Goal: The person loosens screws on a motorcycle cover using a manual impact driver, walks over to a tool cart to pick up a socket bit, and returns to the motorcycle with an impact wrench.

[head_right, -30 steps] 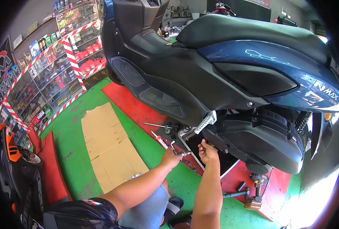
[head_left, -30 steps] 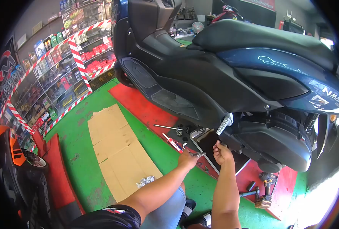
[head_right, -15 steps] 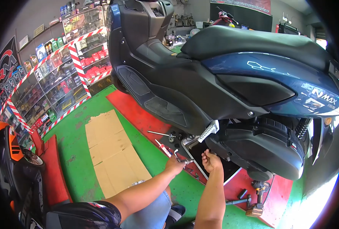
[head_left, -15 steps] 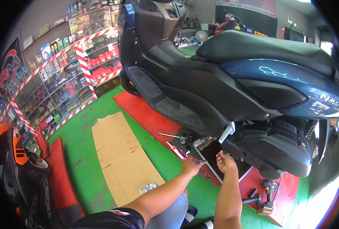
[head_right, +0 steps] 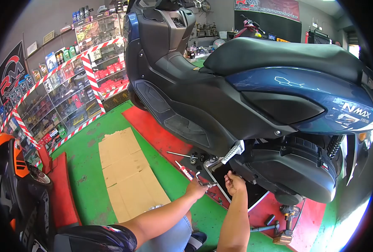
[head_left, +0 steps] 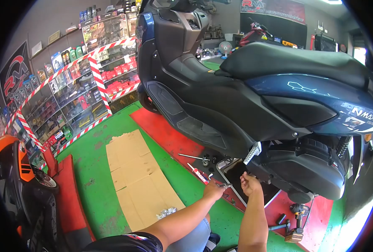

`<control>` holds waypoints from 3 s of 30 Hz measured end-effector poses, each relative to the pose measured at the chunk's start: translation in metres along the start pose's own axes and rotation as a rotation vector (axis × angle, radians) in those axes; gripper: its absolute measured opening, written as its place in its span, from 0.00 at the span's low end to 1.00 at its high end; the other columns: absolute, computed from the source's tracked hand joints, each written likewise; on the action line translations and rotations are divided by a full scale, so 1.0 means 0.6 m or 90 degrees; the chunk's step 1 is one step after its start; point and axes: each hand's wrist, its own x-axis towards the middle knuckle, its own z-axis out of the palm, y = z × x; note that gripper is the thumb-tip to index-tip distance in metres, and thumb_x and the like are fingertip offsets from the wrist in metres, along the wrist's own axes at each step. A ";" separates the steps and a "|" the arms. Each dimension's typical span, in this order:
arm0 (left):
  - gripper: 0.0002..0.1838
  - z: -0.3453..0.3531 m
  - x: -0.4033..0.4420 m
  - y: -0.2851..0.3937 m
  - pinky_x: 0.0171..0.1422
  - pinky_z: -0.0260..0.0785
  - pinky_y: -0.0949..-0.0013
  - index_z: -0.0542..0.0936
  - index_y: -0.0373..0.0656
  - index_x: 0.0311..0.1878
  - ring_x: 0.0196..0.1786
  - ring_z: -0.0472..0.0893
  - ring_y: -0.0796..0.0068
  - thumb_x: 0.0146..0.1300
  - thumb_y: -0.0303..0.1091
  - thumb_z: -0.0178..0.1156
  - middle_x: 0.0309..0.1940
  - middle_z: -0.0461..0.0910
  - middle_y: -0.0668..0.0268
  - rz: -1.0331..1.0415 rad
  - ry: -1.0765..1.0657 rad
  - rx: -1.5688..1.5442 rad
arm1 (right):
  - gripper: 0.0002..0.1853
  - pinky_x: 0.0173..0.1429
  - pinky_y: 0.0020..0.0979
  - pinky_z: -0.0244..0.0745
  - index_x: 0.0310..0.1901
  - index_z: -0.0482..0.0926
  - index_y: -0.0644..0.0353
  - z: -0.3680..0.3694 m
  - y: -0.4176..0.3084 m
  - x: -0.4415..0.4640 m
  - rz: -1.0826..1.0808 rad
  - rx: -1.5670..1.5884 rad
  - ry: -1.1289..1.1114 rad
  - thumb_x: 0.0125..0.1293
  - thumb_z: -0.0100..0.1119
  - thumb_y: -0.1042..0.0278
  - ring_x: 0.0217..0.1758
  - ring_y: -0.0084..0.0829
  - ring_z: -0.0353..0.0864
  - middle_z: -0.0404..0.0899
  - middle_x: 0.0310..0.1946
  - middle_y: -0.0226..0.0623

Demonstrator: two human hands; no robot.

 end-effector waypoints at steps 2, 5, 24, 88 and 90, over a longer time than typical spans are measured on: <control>0.28 -0.003 0.001 0.002 0.47 0.76 0.54 0.79 0.35 0.50 0.43 0.86 0.50 0.50 0.42 0.74 0.40 0.85 0.50 -0.010 -0.012 0.006 | 0.06 0.33 0.18 0.74 0.44 0.79 0.61 0.009 0.002 -0.007 -0.010 0.046 -0.013 0.77 0.56 0.69 0.33 0.23 0.81 0.83 0.37 0.38; 0.30 -0.001 0.005 -0.006 0.49 0.76 0.52 0.76 0.35 0.48 0.46 0.86 0.48 0.56 0.52 0.72 0.40 0.86 0.48 0.019 -0.011 0.021 | 0.08 0.34 0.18 0.74 0.46 0.79 0.62 0.036 -0.013 -0.053 -0.006 0.051 -0.049 0.79 0.54 0.67 0.34 0.23 0.80 0.82 0.37 0.37; 0.34 -0.004 0.000 0.003 0.50 0.76 0.52 0.75 0.33 0.48 0.46 0.86 0.49 0.56 0.56 0.72 0.41 0.86 0.48 0.007 -0.040 0.037 | 0.09 0.34 0.21 0.72 0.48 0.77 0.62 0.029 -0.016 -0.046 0.002 0.049 -0.071 0.80 0.52 0.66 0.32 0.26 0.76 0.82 0.37 0.39; 0.23 -0.030 -0.007 0.034 0.59 0.78 0.50 0.73 0.37 0.55 0.56 0.83 0.46 0.61 0.36 0.67 0.53 0.81 0.46 -0.084 -0.099 -0.122 | 0.12 0.36 0.21 0.73 0.52 0.81 0.62 0.025 0.005 -0.026 -0.126 -0.166 0.082 0.79 0.52 0.66 0.32 0.24 0.77 0.81 0.35 0.31; 0.23 -0.021 -0.007 0.031 0.57 0.78 0.51 0.74 0.36 0.53 0.54 0.84 0.48 0.60 0.39 0.68 0.50 0.83 0.47 -0.084 -0.078 -0.124 | 0.12 0.36 0.21 0.73 0.52 0.81 0.62 0.026 0.010 -0.028 -0.135 -0.175 0.091 0.79 0.51 0.66 0.32 0.24 0.77 0.81 0.35 0.31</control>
